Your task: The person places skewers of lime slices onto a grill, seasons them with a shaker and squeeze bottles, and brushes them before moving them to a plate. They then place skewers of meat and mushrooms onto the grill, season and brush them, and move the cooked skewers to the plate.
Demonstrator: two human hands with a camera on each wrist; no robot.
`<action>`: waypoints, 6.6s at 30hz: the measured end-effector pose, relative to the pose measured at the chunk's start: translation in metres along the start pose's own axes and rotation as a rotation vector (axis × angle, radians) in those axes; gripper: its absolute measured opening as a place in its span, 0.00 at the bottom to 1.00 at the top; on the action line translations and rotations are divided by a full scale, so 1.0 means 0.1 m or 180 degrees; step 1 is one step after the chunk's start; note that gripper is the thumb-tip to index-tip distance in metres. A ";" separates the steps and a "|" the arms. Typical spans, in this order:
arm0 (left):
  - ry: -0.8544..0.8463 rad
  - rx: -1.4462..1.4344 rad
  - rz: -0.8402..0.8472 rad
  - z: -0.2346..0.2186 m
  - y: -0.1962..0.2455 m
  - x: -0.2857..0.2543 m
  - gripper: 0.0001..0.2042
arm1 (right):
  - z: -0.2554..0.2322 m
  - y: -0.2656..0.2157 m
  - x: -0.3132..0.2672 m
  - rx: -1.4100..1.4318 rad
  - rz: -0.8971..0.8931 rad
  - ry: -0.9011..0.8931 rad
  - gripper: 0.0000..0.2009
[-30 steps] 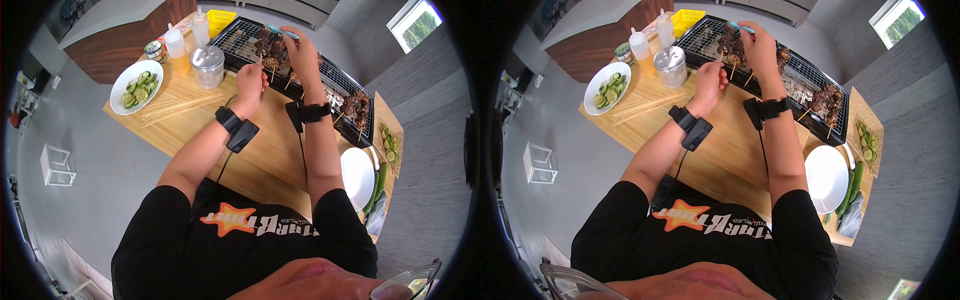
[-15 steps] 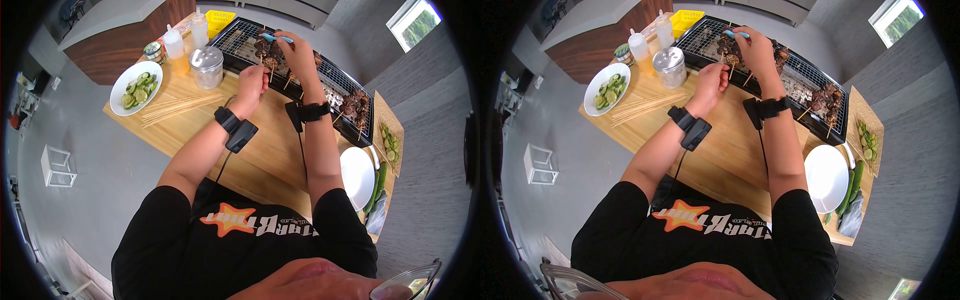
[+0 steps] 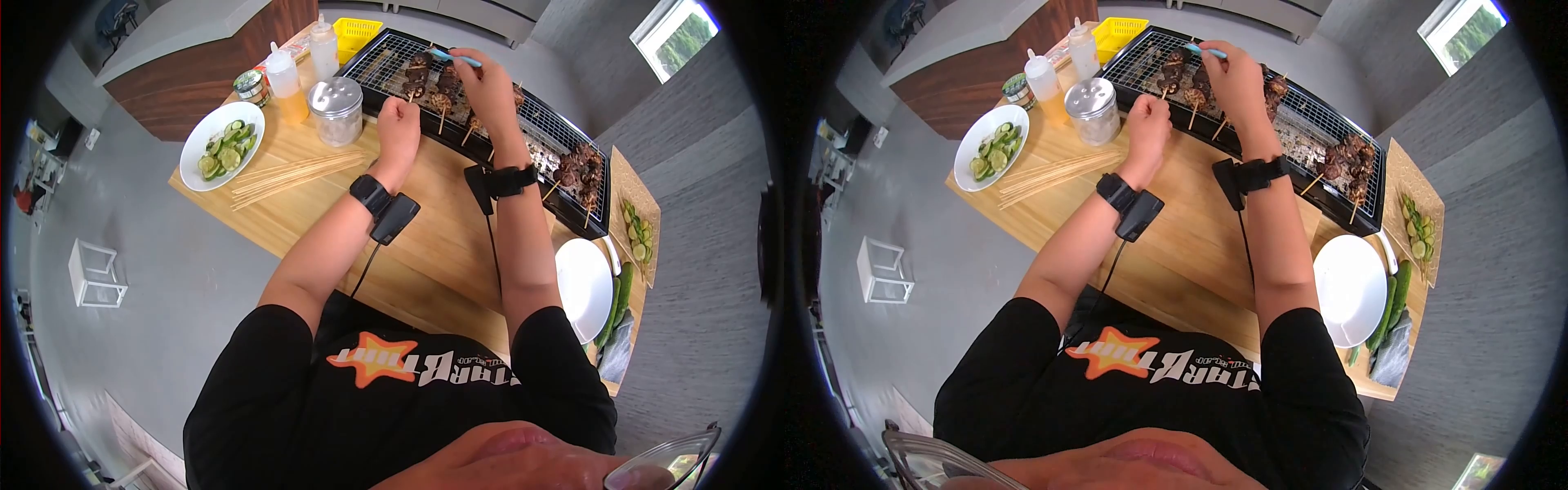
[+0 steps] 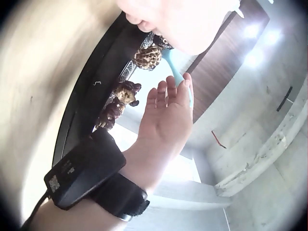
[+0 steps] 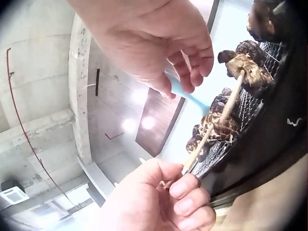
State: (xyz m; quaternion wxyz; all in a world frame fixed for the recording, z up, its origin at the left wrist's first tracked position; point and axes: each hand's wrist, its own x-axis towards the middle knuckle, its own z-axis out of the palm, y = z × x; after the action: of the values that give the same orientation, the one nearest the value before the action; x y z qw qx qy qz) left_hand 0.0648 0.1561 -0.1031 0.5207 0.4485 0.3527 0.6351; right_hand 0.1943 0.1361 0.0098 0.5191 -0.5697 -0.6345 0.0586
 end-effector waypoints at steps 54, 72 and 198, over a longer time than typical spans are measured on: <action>-0.0658 0.0376 0.0222 -0.06 0.49 -0.49 0.15 | -0.30 -0.63 -0.34 -0.0344 0.0631 0.0118 0.12; -0.0552 0.0767 0.0729 -0.06 0.42 -0.47 0.14 | -0.16 -0.19 -0.10 -0.0934 -0.0552 0.0563 0.14; -0.1459 -0.0337 -0.1461 0.33 0.32 -0.60 0.15 | -1.05 -0.47 -1.10 0.1329 0.2296 -0.0766 0.13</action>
State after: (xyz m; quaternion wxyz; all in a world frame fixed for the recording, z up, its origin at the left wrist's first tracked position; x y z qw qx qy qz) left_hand 0.0883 0.0897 -0.0739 0.7386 0.4609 0.2847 0.4012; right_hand 0.2187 -0.0204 0.0236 0.4917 -0.6269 -0.4253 0.4294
